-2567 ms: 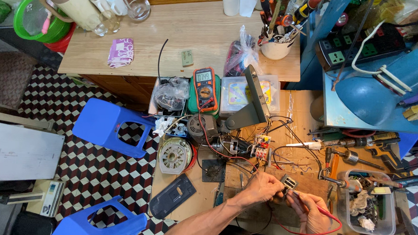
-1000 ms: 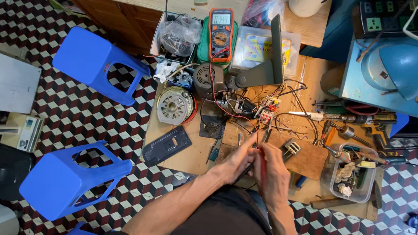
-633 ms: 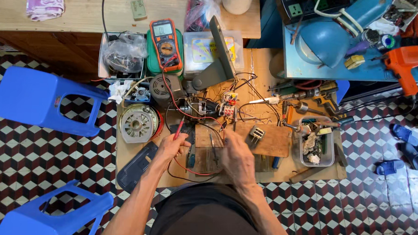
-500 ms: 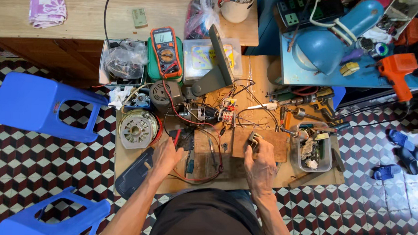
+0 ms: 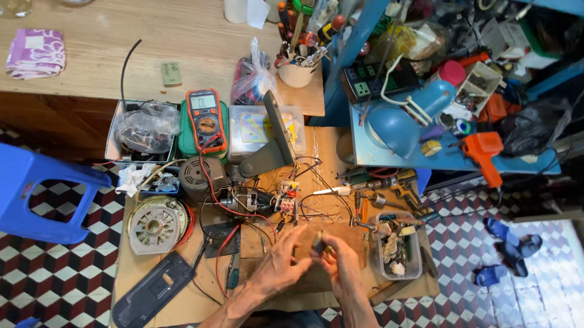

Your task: The person repairs a small appliance at a cluttered workbench. They first test components with multimeter probes, then hold a plastic appliance housing in one hand while using a soldering iron with the other to desolder and rework wires inside the housing, occasionally cutting wire with pliers and repositioning the housing to reach different joints.

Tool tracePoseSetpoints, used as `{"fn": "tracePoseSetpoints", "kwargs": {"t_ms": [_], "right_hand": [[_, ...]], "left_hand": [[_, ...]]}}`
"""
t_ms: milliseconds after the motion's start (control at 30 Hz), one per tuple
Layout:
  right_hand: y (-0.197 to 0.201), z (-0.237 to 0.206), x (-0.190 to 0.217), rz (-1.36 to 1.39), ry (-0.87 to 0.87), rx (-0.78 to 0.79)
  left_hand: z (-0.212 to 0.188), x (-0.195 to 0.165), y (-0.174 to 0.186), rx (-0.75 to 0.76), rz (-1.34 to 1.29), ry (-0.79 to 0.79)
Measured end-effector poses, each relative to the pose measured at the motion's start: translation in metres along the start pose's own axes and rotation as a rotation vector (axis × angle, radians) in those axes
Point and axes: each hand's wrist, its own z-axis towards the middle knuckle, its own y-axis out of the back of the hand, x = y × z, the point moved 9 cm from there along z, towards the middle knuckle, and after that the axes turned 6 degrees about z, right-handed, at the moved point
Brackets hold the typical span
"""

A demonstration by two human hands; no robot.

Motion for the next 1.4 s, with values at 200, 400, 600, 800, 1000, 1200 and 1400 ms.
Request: {"fn": "tracePoseSetpoints", "kwargs": {"t_ms": [200,400,600,800,1000,1200,1400], "right_hand": [[0.006,-0.012,0.021,-0.284,-0.198,-0.082],[-0.028,-0.003,0.070,-0.404,-0.155,0.019],[-0.014,0.005,0.135,-0.548,0.042,-0.006],[0.085,0.012,0.171,-0.531,0.164,-0.146],[0.146,0.028,0.189,-0.556,0.142,-0.204],[0.193,0.038,0.216,-0.591,0.108,-0.229],[0.229,0.056,0.220,-0.568,0.076,-0.222]], "left_hand": [[0.010,-0.036,-0.013,-0.111,0.010,-0.336],[0.058,-0.042,-0.007,-0.095,-0.034,-0.263],[0.105,0.002,0.055,-0.387,-0.249,0.190],[0.154,-0.006,0.035,-0.318,-0.193,0.049],[0.235,-0.049,-0.049,-0.378,0.121,-0.001],[0.318,-0.052,-0.103,-0.177,-0.157,0.042],[0.328,-0.086,-0.149,-0.252,0.063,-0.118]]}}
